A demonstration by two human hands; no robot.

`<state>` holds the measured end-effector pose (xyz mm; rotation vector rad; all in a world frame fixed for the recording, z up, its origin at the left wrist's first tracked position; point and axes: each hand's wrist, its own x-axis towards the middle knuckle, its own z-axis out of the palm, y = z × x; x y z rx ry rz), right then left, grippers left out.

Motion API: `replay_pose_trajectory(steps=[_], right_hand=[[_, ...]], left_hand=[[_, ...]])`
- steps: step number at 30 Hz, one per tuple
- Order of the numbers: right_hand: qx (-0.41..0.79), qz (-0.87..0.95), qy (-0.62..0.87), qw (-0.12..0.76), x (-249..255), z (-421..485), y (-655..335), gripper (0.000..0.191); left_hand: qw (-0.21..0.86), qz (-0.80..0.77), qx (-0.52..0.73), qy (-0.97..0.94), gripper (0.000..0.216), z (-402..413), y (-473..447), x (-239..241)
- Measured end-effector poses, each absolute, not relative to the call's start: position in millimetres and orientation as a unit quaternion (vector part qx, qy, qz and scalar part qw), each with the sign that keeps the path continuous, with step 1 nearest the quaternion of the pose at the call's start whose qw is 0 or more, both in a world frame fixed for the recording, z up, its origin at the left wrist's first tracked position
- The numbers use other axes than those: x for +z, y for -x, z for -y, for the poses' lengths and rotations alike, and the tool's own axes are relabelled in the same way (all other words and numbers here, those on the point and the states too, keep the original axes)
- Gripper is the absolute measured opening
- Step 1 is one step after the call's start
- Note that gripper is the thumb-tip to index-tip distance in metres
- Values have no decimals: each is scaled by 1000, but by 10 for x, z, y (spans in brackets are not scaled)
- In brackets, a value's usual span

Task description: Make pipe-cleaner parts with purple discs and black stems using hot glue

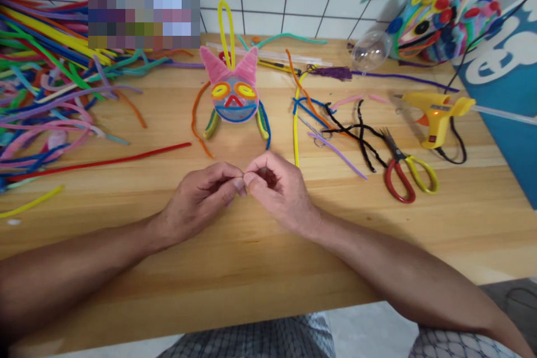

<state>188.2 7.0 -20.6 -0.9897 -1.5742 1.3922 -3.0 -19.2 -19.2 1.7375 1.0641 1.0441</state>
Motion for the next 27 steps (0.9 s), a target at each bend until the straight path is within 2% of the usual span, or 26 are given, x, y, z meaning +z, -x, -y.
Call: replay_pose_trajectory(steps=[27], right_hand=[[503, 646, 427, 385, -172, -78, -1890, 12]], left_hand=[[432, -436, 403, -679, 19, 191, -5, -252]])
